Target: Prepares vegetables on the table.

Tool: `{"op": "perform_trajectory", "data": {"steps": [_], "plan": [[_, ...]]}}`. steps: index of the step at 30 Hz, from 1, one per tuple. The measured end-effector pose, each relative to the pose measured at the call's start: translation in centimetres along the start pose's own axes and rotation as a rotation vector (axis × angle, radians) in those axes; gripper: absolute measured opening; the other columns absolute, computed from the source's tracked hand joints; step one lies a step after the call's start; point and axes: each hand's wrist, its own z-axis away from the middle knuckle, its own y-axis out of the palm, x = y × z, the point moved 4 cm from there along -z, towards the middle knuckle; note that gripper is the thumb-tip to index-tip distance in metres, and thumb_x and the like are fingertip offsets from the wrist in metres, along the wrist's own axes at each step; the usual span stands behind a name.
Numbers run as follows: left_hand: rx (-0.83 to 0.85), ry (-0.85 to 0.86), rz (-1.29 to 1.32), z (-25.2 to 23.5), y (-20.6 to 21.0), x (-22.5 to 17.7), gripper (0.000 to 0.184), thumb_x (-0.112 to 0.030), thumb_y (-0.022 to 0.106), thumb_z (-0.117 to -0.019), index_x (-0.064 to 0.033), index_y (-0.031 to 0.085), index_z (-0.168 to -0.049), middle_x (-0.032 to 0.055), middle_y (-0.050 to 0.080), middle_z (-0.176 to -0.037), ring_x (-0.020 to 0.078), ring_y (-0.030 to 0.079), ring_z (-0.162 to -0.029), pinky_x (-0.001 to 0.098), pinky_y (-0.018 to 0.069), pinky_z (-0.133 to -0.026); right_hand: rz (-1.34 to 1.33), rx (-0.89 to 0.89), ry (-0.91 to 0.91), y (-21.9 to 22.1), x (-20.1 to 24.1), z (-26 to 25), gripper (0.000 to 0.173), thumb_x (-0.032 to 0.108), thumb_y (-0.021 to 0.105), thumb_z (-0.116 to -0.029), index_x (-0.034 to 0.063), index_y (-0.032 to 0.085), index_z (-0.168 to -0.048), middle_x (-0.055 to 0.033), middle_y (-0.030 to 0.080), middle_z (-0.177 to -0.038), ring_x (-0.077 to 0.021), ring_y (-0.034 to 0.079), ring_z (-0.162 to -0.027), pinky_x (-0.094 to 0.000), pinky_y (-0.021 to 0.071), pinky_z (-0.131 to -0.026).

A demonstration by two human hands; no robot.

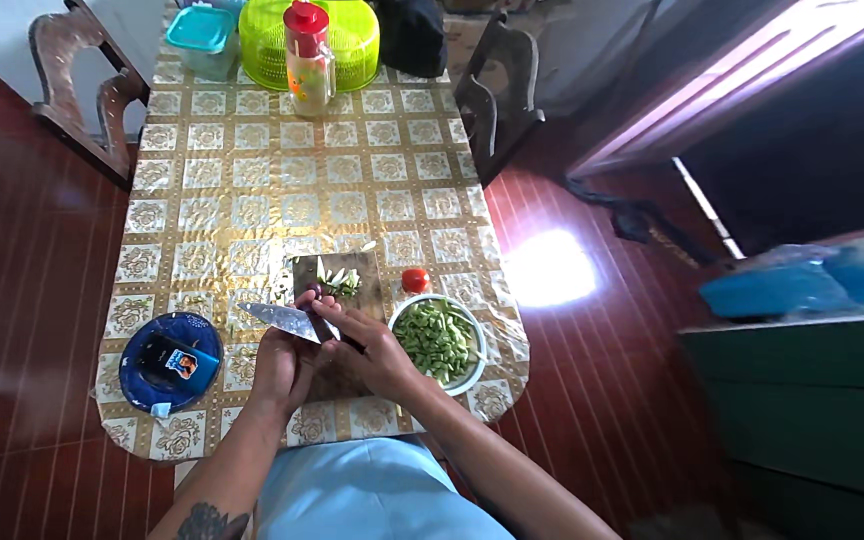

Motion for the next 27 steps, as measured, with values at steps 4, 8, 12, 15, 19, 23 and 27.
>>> {"op": "perform_trajectory", "data": {"steps": [4, 8, 12, 15, 19, 23, 27], "plan": [[-0.031, -0.011, -0.012, 0.20, 0.05, 0.14, 0.040, -0.014, 0.021, -0.1128, -0.0010, 0.057, -0.127, 0.0146, 0.074, -0.104, 0.0204, 0.074, -0.095, 0.0330, 0.0609, -0.083, 0.002, -0.045, -0.017, -0.21, -0.22, 0.01, 0.042, 0.035, 0.056, -0.1045, 0.0208, 0.063, -0.143, -0.0073, 0.062, -0.097, -0.0118, 0.057, -0.078, -0.0299, 0.0512, -0.071], [-0.025, 0.003, 0.005, 0.29, 0.07, 0.21, 0.042, -0.016, 0.020, -0.1129, -0.0014, 0.057, -0.127, 0.0130, 0.073, -0.104, 0.0192, 0.073, -0.093, 0.0323, 0.0610, -0.082, -0.029, 0.013, -0.019, -0.25, -0.07, 0.09, 0.052, 0.035, 0.056, -0.1049, 0.0140, 0.051, -0.152, -0.0154, 0.067, -0.122, -0.0203, 0.065, -0.104, -0.0384, 0.0536, -0.093], [0.002, 0.012, 0.014, 0.20, 0.07, 0.18, 0.043, -0.017, 0.021, -0.1128, -0.0024, 0.059, -0.126, 0.0122, 0.074, -0.103, 0.0189, 0.074, -0.096, 0.0319, 0.0609, -0.085, -0.032, 0.025, -0.037, -0.09, 0.04, 0.18, 0.054, 0.036, 0.055, -0.1050, 0.0111, 0.051, -0.153, -0.0163, 0.067, -0.128, -0.0214, 0.065, -0.111, -0.0400, 0.0524, -0.099], [0.006, 0.009, 0.009, 0.28, 0.00, 0.18, 0.044, -0.017, 0.020, -0.1130, -0.0016, 0.059, -0.126, 0.0144, 0.074, -0.106, 0.0210, 0.074, -0.098, 0.0340, 0.0606, -0.087, -0.001, -0.010, -0.032, -0.08, 0.06, 0.28, 0.049, 0.038, 0.056, -0.1047, 0.0154, 0.057, -0.148, -0.0116, 0.067, -0.109, -0.0164, 0.063, -0.091, -0.0355, 0.0544, -0.084], [0.004, 0.018, -0.031, 0.58, 0.38, 0.08, 0.039, -0.014, 0.023, -0.1128, -0.0009, 0.058, -0.123, 0.0134, 0.074, -0.103, 0.0188, 0.074, -0.092, 0.0316, 0.0617, -0.082, -0.015, -0.045, 0.008, -0.31, -0.03, 0.15, 0.043, 0.033, 0.056, -0.1047, 0.0174, 0.061, -0.144, -0.0102, 0.065, -0.104, -0.0124, 0.059, -0.082, -0.0306, 0.0519, -0.075], [0.053, 0.032, -0.050, 0.66, 0.33, 0.06, 0.037, -0.016, 0.028, -0.1130, -0.0011, 0.060, -0.125, 0.0105, 0.072, -0.104, 0.0191, 0.073, -0.094, 0.0360, 0.0615, -0.089, -0.393, -0.072, 0.165, -0.65, -0.13, 0.18, 0.038, 0.018, 0.052, -0.1067, 0.0104, 0.059, -0.143, -0.0004, 0.064, -0.093, 0.0000, 0.049, -0.061, -0.0179, 0.0437, -0.056], [0.084, 0.099, 0.007, 0.47, -0.24, -0.17, 0.031, -0.004, 0.037, -0.1090, -0.0057, 0.061, -0.129, 0.0097, 0.072, -0.115, 0.0196, 0.073, -0.103, 0.0344, 0.0596, -0.094, -0.389, -0.085, 0.157, -0.89, 0.23, 0.37, 0.045, 0.017, 0.051, -0.1063, 0.0092, 0.050, -0.150, -0.0001, 0.058, -0.085, -0.0007, 0.046, -0.060, -0.0184, 0.0428, -0.055]]}}
